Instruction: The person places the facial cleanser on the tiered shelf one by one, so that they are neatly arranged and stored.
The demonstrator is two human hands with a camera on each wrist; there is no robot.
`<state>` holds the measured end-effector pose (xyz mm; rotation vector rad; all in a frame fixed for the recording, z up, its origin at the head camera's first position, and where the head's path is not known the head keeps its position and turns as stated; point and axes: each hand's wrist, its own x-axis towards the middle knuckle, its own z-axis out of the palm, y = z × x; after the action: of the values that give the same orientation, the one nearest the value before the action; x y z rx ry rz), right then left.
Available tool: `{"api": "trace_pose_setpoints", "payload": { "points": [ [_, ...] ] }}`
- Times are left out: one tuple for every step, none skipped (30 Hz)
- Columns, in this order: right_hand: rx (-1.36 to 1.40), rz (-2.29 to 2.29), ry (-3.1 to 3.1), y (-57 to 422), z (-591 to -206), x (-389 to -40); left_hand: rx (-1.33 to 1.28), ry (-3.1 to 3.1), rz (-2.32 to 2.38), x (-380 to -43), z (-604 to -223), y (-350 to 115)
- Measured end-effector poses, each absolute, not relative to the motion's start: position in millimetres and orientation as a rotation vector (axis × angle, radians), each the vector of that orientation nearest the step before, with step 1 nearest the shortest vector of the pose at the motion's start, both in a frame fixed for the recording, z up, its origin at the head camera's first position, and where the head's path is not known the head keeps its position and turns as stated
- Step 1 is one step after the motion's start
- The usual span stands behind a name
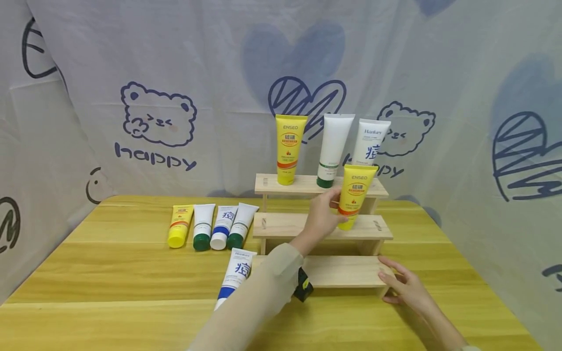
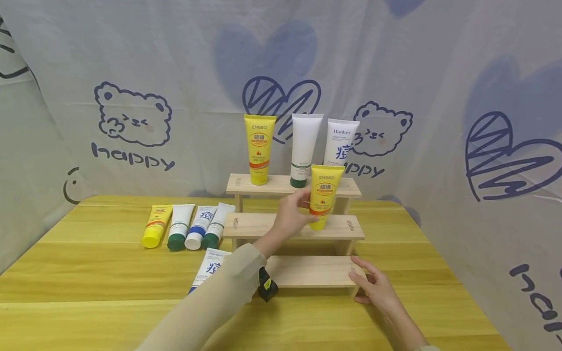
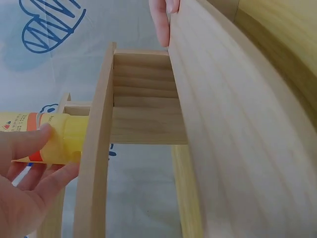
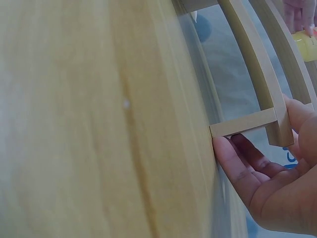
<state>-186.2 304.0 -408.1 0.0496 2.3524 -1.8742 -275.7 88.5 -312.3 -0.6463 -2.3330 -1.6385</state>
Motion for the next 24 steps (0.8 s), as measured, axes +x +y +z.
{"api": "trace_pose_setpoints", "payload": {
  "points": [
    [0.050,-1.875,2.352,304.0,-408.1,-186.3,-0.626,-2.360,-1.646,-275.6,-312.8,88.5],
    [0.049,-1.875,2.353,304.1,-408.2,-186.3,-0.605,-2.383,-1.649,-275.8,-313.1,88.7],
    [0.051,-1.876,2.354,304.1,-408.3,-186.3,-0.586,-2.404,-1.649,-276.0,-313.4,89.2],
    [0.051,-1.875,2.357,304.1,-408.5,-186.2,-0.572,-2.416,-1.655,-276.2,-313.6,90.0],
    [0.050,-1.876,2.359,304.2,-408.6,-186.2,-0.564,-2.421,-1.661,-276.2,-313.5,91.0],
    [0.051,-1.876,2.360,304.3,-408.6,-186.1,-0.559,-2.421,-1.665,-276.7,-313.8,92.4],
    [0.047,-1.875,2.360,304.5,-408.5,-186.1,-0.555,-2.421,-1.670,-277.0,-314.2,94.0],
    [0.042,-1.874,2.361,304.7,-408.4,-186.1,-0.554,-2.419,-1.672,-277.2,-314.4,95.9],
    [0.035,-1.871,2.362,304.9,-408.2,-186.0,-0.552,-2.419,-1.676,-277.5,-314.7,98.1],
    [0.027,-1.869,2.364,305.2,-407.9,-185.9,-0.551,-2.419,-1.683,-277.4,-314.9,100.4],
    [0.019,-1.866,2.364,305.3,-407.7,-185.9,-0.548,-2.421,-1.683,-277.4,-315.2,103.0],
    [0.011,-1.862,2.366,305.5,-407.4,-185.8,-0.547,-2.422,-1.682,-277.3,-315.5,105.6],
    [0.004,-1.857,2.367,305.6,-407.2,-185.6,-0.547,-2.422,-1.681,-276.9,-315.6,108.2],
    [0.002,-1.856,2.368,305.6,-407.0,-185.4,-0.547,-2.425,-1.673,-276.4,-315.5,110.6],
    [0.001,-1.855,2.368,305.5,-406.9,-185.2,-0.548,-2.425,-1.668,-276.2,-315.8,113.2],
    [0.002,-1.856,2.367,305.5,-406.9,-185.1,-0.551,-2.424,-1.660,-275.7,-315.7,115.5],
    [0.006,-1.859,2.363,305.4,-406.9,-185.1,-0.554,-2.421,-1.649,-275.6,-315.9,117.7],
    [0.011,-1.862,2.362,305.3,-407.0,-185.0,-0.557,-2.420,-1.640,-275.4,-316.1,119.6],
    [0.018,-1.865,2.359,305.1,-407.1,-185.0,-0.561,-2.417,-1.631,-275.1,-316.1,121.1],
    [0.021,-1.868,2.359,305.0,-407.2,-185.0,-0.560,-2.418,-1.623,-274.9,-316.3,122.4],
    [0.024,-1.868,2.358,304.9,-407.2,-185.1,-0.561,-2.416,-1.620,-275.0,-316.5,123.6],
    [0.026,-1.868,2.359,304.8,-407.3,-185.1,-0.561,-2.416,-1.614,-274.7,-316.5,124.3],
    [0.030,-1.869,2.357,304.7,-407.3,-185.3,-0.559,-2.417,-1.613,-274.6,-316.7,124.8],
    [0.031,-1.867,2.358,304.6,-407.2,-185.4,-0.558,-2.420,-1.613,-274.4,-316.8,125.0]
  ]
}}
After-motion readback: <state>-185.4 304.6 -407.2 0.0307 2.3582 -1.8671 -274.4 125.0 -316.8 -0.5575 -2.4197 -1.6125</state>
